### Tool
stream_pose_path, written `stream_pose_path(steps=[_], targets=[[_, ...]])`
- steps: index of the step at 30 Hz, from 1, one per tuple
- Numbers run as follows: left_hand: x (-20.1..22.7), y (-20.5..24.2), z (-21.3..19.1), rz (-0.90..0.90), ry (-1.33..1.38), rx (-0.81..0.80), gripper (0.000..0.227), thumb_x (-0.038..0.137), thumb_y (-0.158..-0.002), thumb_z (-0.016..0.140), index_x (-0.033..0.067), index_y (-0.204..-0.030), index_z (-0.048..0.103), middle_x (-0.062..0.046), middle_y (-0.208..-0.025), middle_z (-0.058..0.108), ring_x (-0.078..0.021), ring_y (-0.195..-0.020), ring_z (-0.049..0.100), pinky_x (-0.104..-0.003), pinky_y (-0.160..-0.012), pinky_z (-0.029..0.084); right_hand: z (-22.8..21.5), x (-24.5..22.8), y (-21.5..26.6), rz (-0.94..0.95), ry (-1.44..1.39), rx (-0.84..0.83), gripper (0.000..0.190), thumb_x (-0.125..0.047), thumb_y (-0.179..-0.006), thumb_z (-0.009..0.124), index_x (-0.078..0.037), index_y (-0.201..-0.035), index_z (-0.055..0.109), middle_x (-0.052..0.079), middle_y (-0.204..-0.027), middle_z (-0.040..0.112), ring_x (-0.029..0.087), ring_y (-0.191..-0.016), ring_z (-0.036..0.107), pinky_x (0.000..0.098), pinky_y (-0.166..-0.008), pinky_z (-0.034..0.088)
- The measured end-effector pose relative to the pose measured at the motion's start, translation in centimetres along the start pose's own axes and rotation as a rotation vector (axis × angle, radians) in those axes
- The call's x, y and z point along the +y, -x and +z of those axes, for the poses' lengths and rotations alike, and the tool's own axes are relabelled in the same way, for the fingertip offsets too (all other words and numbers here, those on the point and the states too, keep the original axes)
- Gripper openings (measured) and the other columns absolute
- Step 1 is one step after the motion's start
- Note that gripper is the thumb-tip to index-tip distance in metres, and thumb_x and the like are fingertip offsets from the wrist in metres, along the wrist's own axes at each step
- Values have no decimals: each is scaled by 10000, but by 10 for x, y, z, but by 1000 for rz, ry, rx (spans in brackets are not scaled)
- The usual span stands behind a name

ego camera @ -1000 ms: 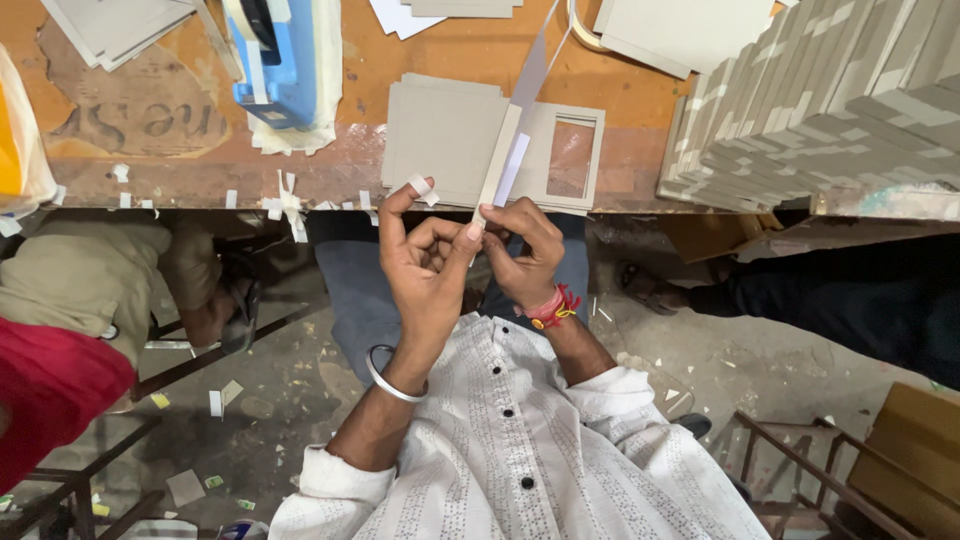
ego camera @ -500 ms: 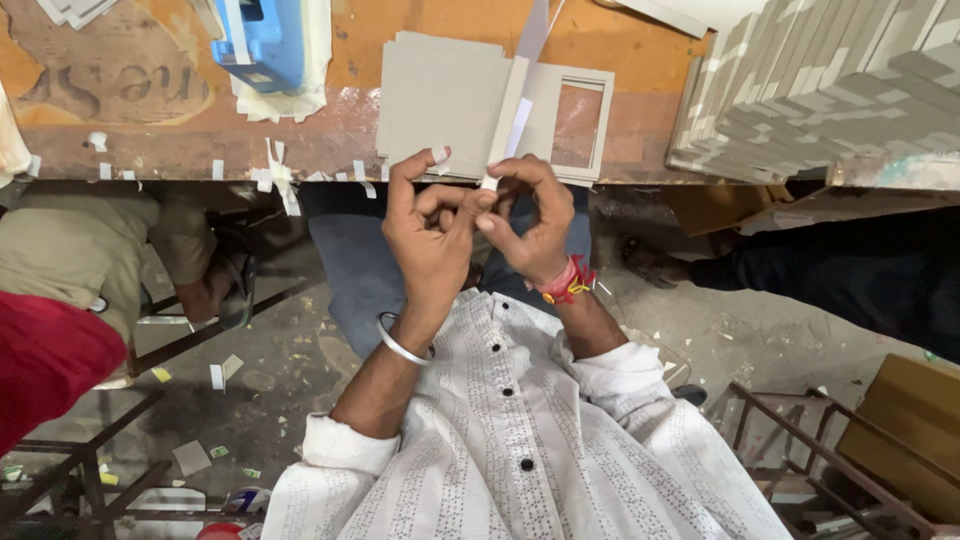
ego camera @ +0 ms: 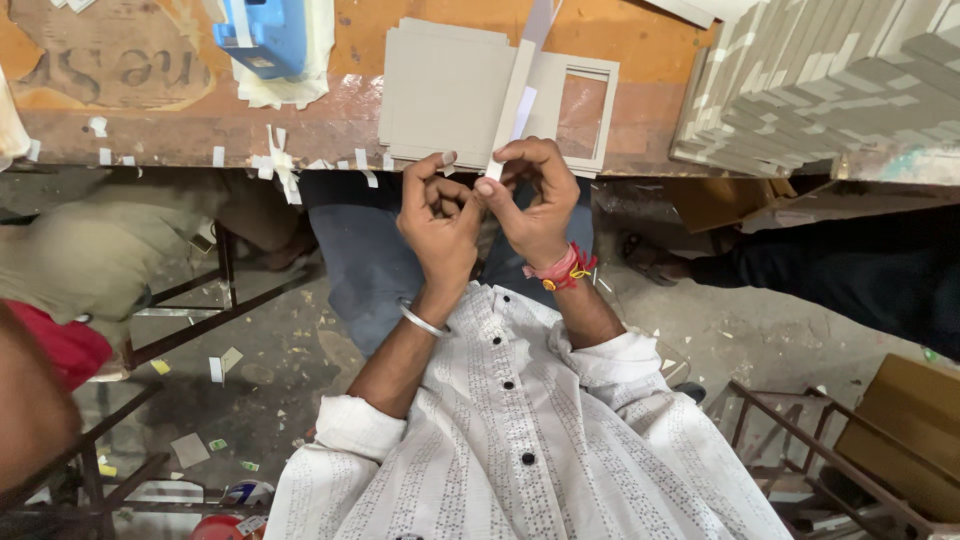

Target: The person assembles small paper frames by applying adhesive strips to the edges of rectangular paper pieces and pressing them into place. They handle the paper pieces one at a time, aligning and securing the edges to form a frame structure.

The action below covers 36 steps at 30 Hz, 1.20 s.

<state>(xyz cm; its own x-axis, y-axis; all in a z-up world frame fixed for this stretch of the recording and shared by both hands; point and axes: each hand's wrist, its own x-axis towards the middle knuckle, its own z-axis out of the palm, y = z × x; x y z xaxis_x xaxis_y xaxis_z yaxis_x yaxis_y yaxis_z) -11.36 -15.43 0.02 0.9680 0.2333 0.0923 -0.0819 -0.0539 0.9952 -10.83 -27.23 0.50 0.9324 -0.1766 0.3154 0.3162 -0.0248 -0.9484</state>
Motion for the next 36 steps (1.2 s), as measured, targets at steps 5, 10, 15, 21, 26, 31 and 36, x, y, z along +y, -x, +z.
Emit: stream_pose_path(steps=[5, 10, 15, 21, 26, 31, 36], targets=[[1, 0, -5, -50, 60, -78, 445, -44, -909, 789, 14, -1290, 566, 20, -775, 620, 16, -635, 425, -157, -567, 334, 0, 0, -1, -36, 55, -25, 309, -15, -942, 813, -18, -1182, 619, 14, -931, 576, 66, -819, 559, 213, -727, 467], [18, 5, -13, 28, 294, -130, 460, -65, -1030, 681, 34, -1422, 462, -41, -940, 660, -6, -734, 529, -149, -678, 427, 0, -3, 1, -79, 93, -11, 319, 1, -940, 808, -15, -1193, 615, 21, -910, 569, 68, -804, 565, 220, -711, 462], [44, -6, -10, 35, 257, -192, 596, -53, -976, 743, 41, -1451, 396, -43, -1019, 649, -11, -742, 499, -163, -664, 399, 0, -4, 3, -81, 130, -3, 327, 88, -920, 704, -14, -1218, 618, 25, -915, 559, 80, -810, 560, 230, -729, 455], [55, -28, -1, 4, 271, -201, 565, -42, -976, 782, 31, -1435, 460, 10, -743, 590, -14, -629, 550, -148, -585, 401, -3, -2, 5, -30, 58, -52, 462, 135, -898, 679, -10, -1328, 593, 13, -985, 574, 72, -855, 603, 209, -750, 456], [52, -28, 2, -26, 297, -203, 548, -22, -977, 774, 28, -1426, 464, 19, -783, 588, -27, -700, 593, -166, -627, 439, -4, 2, 6, -22, 47, -11, 497, 147, -908, 672, -8, -1375, 602, 4, -1013, 565, 61, -861, 556, 193, -725, 446], [48, -26, 1, -35, 323, -209, 548, 8, -988, 781, 28, -1430, 459, 10, -790, 600, -29, -713, 603, -166, -630, 444, -4, 5, 8, -25, 22, -16, 484, 138, -932, 698, -5, -1384, 601, -1, -1016, 556, 43, -826, 547, 185, -703, 440], [47, -27, 0, -20, 310, -212, 542, 25, -997, 783, 29, -1432, 460, 5, -797, 605, -29, -716, 601, -167, -628, 440, -2, 3, 7, -23, 25, -15, 475, 136, -932, 704, -1, -1375, 602, 8, -1021, 562, 52, -848, 557, 183, -689, 441]])
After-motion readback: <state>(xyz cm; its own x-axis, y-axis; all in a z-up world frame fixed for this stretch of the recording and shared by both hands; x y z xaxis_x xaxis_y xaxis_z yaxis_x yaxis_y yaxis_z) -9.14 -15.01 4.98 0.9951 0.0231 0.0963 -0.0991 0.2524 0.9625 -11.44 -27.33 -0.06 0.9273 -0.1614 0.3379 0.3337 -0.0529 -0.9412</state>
